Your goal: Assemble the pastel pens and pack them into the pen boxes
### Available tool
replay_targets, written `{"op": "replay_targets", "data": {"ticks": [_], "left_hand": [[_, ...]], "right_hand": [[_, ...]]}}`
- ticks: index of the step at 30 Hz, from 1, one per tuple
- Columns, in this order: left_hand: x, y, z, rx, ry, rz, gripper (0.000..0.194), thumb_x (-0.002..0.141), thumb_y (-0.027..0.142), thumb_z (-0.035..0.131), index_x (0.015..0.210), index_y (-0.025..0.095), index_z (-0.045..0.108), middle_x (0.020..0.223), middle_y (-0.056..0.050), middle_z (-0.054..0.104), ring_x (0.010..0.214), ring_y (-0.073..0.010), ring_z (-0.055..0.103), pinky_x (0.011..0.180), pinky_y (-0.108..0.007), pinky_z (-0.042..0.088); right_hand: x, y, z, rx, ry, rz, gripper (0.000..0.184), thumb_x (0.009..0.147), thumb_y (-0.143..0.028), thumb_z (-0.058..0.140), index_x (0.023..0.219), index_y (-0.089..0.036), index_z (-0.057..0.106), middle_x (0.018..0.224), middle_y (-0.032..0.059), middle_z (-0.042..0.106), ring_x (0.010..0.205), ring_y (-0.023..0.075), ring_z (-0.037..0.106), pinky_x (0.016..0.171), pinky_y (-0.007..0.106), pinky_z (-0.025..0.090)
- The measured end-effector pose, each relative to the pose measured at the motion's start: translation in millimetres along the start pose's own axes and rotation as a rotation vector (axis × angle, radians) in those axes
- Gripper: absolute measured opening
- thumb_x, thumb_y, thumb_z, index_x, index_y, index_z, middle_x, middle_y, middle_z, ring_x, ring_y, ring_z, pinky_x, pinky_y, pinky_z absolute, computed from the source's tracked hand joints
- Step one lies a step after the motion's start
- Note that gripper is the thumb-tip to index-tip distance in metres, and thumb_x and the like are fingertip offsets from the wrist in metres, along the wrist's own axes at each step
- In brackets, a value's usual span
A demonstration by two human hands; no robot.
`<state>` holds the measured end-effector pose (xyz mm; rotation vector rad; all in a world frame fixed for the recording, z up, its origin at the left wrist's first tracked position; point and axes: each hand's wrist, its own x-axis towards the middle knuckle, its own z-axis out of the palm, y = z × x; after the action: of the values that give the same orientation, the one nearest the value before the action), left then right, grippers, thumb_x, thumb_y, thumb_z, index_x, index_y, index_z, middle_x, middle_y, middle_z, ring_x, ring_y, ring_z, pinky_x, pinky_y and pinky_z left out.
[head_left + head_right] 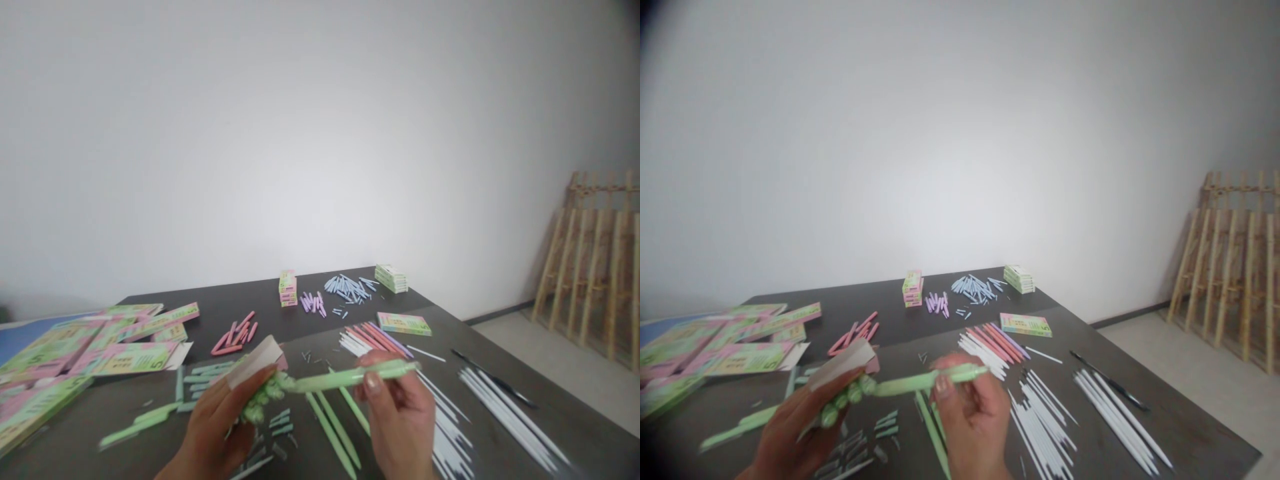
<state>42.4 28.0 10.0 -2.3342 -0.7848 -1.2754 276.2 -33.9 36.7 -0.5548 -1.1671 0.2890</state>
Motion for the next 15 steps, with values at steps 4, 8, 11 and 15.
{"op": "replay_targets", "data": {"ticks": [4,8,11,15], "left_hand": [[3,0,-2.8,-0.016,-0.03,-0.043,0.04,0.082,0.016,0.047,0.121,0.026,0.053,0.101,-0.005,0.075,0.086,-0.0188,0.072,0.073,-0.024,0.058],[5,0,-4.7,-0.027,-0.044,-0.028,0.043,0.082,0.015,0.047,0.122,0.027,0.051,0.104,-0.005,0.075,0.089,-0.0198,0.072,0.076,-0.026,0.058],[6,0,-4.6,-0.042,-0.041,-0.003,0.042,0.083,0.015,0.047,0.123,0.026,0.051,0.105,-0.006,0.075,0.089,-0.0203,0.073,0.076,-0.026,0.058],[7,1,-4.9,-0.015,-0.031,-0.026,0.038,0.085,0.015,0.046,0.121,0.026,0.051,0.099,-0.005,0.076,0.081,-0.0181,0.073,0.07,-0.023,0.058]], "right_hand": [[1,-11,12,-0.103,-0.021,-0.179,0.016,0.081,-0.011,0.061,0.09,-0.022,0.067,0.07,-0.0004,0.067,0.056,0.0116,0.06,0.051,0.02,0.049],[3,-15,16,-0.108,0.0,-0.235,0.021,0.081,-0.009,0.059,0.095,-0.022,0.067,0.069,0.0004,0.067,0.054,0.0123,0.06,0.049,0.021,0.049],[2,-14,16,-0.109,-0.002,-0.196,0.02,0.081,-0.008,0.059,0.092,-0.022,0.067,0.066,0.0,0.066,0.055,0.0131,0.06,0.049,0.022,0.049],[0,-12,14,-0.093,-0.022,-0.198,0.022,0.081,-0.008,0.057,0.094,-0.023,0.066,0.065,0.0008,0.065,0.054,0.014,0.059,0.048,0.024,0.048]]}}
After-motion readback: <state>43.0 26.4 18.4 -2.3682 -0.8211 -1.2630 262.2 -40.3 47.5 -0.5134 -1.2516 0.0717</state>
